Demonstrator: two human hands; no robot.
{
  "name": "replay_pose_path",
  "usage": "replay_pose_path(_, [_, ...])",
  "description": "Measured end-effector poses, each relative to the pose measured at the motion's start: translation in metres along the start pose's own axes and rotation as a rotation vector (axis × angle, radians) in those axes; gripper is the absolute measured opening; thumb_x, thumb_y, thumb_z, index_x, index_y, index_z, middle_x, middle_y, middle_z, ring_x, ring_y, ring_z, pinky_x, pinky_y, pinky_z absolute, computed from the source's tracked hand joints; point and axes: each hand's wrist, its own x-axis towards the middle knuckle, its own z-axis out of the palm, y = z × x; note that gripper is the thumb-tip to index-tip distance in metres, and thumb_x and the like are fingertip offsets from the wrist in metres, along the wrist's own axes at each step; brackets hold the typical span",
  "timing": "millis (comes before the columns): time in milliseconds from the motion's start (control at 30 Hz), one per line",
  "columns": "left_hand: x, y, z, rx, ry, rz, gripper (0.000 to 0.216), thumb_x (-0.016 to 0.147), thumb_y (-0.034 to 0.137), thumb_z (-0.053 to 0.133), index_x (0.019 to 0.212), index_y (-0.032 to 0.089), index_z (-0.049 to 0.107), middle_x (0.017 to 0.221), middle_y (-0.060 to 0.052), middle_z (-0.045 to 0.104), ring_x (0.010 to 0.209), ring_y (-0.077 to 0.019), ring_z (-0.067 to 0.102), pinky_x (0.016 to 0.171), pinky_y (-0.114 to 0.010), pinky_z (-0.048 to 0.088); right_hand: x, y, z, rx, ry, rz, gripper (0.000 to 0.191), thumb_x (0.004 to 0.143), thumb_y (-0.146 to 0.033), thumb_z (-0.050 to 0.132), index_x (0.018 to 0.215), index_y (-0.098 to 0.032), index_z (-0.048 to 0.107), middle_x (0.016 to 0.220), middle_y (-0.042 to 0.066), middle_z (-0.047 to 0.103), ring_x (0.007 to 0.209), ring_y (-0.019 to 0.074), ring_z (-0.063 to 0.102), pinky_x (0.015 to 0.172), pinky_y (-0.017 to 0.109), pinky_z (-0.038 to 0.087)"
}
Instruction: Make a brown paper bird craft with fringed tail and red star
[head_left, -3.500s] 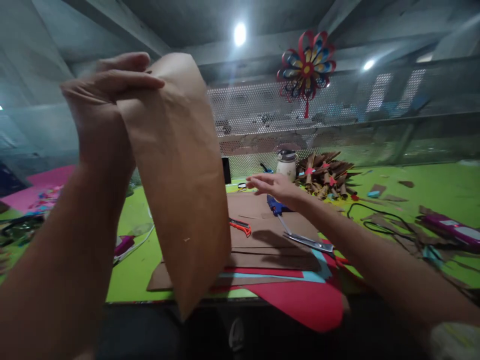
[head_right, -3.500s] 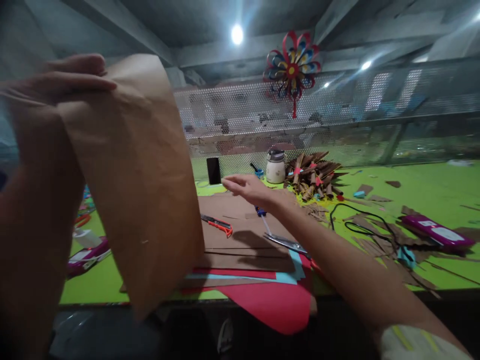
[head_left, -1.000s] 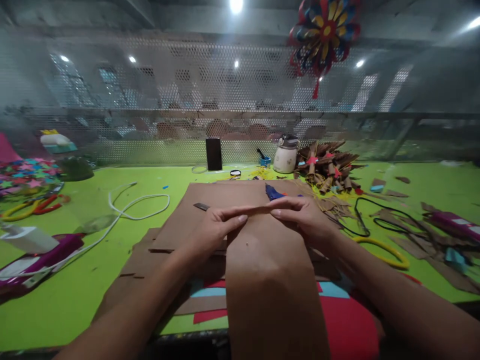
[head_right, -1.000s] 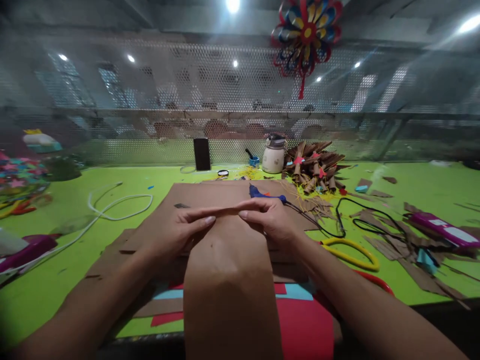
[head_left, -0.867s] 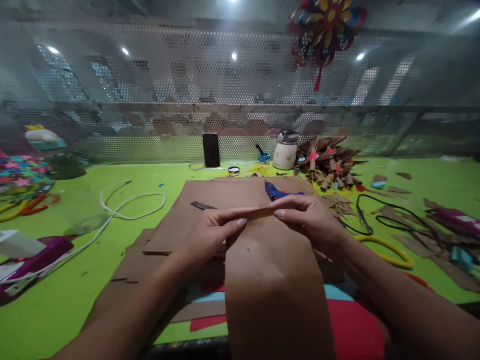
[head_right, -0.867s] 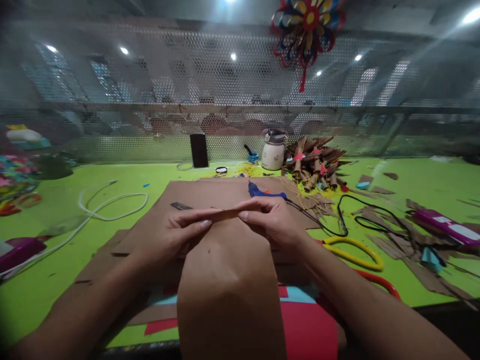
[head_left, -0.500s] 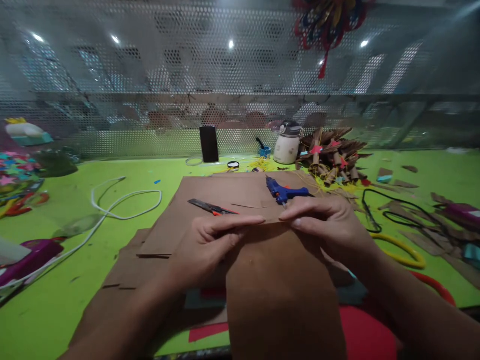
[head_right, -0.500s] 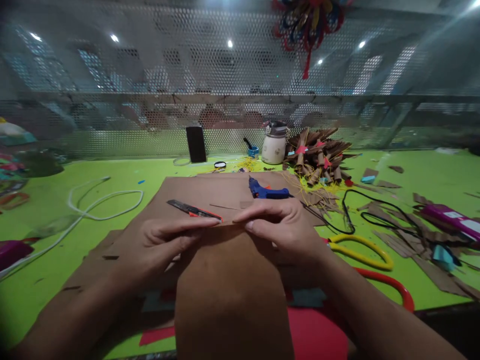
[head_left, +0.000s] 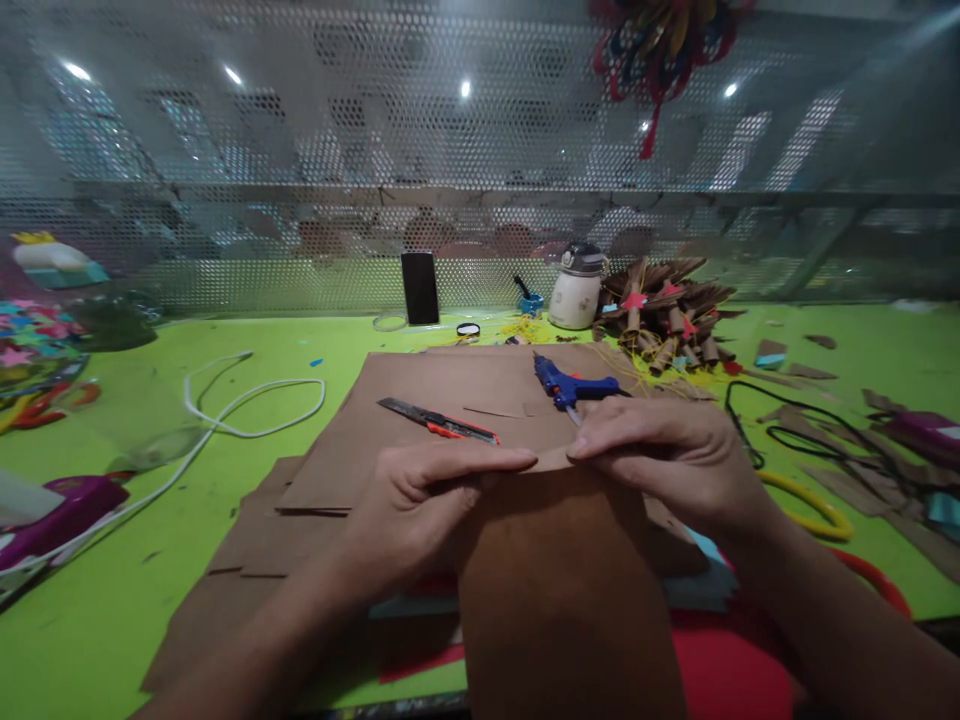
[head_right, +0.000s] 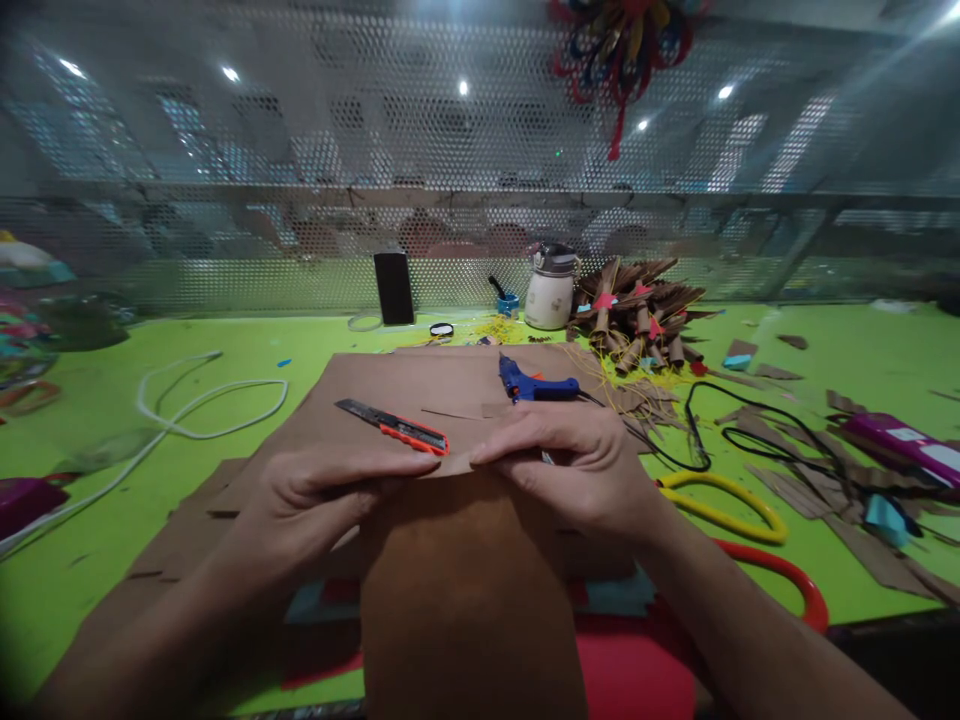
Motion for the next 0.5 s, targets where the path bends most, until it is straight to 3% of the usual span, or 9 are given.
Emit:
replay_pose_path(233, [-0.0045, 0.0063, -0.0005, 0.134, -0.027, 0.111, 0.033, 0.071, 0.005, 0.051, 0.091, 0.020, 0.073, 0.089, -0.001, 0.073, 0.081, -0.0150, 0.067, 0.071, -0.019, 0.051, 0.0014, 0.0012, -0.0011, 0.075, -0.045, -0.084, 0.026, 0.074, -0.004, 0.060, 0.086, -0.023, 0.072, 0.075, 0.004, 0.068, 0.077, 0.0171, 0.061, 0.069, 0.028, 0.048])
replay_pose_path(367, [-0.0024, 0.0096, -0.0056, 0.091, -0.142, 0.034, 0.025, 0.075, 0.017, 0.055, 0.094, 0.017, 0.071, 0.095, -0.005, 0.071, 0.089, -0.0198, 0.064, 0.076, -0.025, 0.049, -0.0005, -0.0011, 0.0013, 0.030, -0.085, -0.090, 0.028, 0.074, -0.001, 0.057, 0.086, -0.022, 0.071, 0.078, 0.004, 0.068, 0.074, 0.0159, 0.062, 0.065, 0.026, 0.047])
replay_pose_path(500, [0.0034, 0.0105, -0.0051, -0.034, -0.194, -0.134, 0.033, 0.084, 0.035, 0.046, 0.100, 0.013, 0.065, 0.096, -0.007, 0.068, 0.090, -0.0209, 0.061, 0.074, -0.026, 0.046, -0.0025, -0.0032, 0.0065, -0.014, -0.135, -0.113, 0.032, 0.074, 0.003, 0.053, 0.087, -0.021, 0.071, 0.080, 0.004, 0.068, 0.075, 0.0149, 0.063, 0.064, 0.025, 0.047])
